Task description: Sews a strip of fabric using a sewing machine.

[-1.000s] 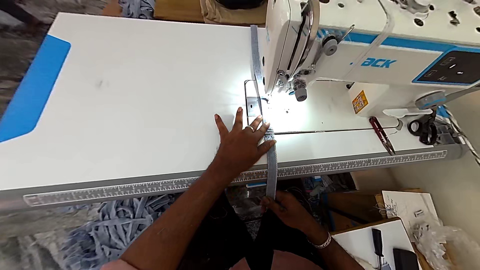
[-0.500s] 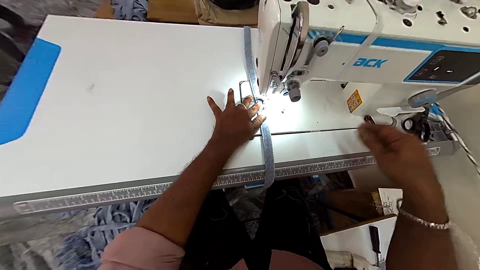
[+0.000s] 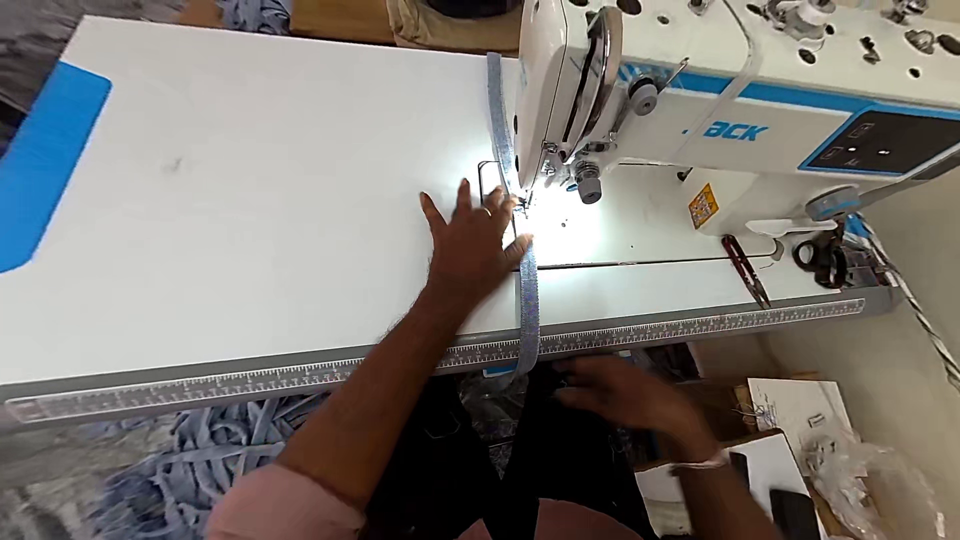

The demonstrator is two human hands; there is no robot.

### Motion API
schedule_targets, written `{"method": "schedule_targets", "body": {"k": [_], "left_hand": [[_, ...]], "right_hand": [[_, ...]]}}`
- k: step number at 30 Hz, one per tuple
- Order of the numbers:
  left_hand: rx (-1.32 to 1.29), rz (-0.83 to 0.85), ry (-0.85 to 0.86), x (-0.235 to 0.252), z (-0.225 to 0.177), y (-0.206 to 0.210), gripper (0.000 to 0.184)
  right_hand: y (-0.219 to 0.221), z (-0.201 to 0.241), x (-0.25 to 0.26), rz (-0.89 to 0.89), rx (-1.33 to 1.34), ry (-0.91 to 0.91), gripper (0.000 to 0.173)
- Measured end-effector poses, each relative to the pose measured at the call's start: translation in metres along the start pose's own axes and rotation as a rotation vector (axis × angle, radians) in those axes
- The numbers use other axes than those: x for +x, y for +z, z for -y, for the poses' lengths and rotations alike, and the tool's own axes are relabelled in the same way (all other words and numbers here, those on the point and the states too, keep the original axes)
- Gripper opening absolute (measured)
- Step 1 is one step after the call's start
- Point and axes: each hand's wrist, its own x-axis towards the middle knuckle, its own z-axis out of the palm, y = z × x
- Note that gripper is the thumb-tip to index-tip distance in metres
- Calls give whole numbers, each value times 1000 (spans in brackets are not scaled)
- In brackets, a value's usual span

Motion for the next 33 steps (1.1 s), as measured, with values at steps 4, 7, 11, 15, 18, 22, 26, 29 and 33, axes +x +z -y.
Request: {"method": "schedule_targets", "body": {"k": [4, 7, 11, 15, 18, 22, 26, 29, 33], "left_hand": [[-36, 58, 173, -50, -10, -1, 62], [-46, 84, 214, -63, -8, -1, 63], [-11, 92, 183, -60, -8, -2, 66], [-11, 95, 189, -60, -9, -1, 68], [-1, 92, 190, -60, -9, -1, 64], [-10, 84, 185, -61, -9, -2, 61], [-18, 63, 191, -62, -8, 0, 61], [-11, 77, 182, -62, -8, -1, 62], [-2, 92, 184, -61, -8, -2, 64]], "right_hand": [[77, -15, 48, 10, 419, -167, 27], [96, -14, 54, 14, 493, -256, 23], [93, -18, 39, 80, 496, -241, 31], [94, -26, 28, 100, 505, -186, 31], [97, -26, 27, 100, 502, -191, 30], [98, -25, 27, 117, 484, -191, 30], [100, -26, 26, 128, 461, -160, 31], [99, -26, 27, 126, 451, -157, 30], [98, -26, 27, 130, 475, -142, 31]]}}
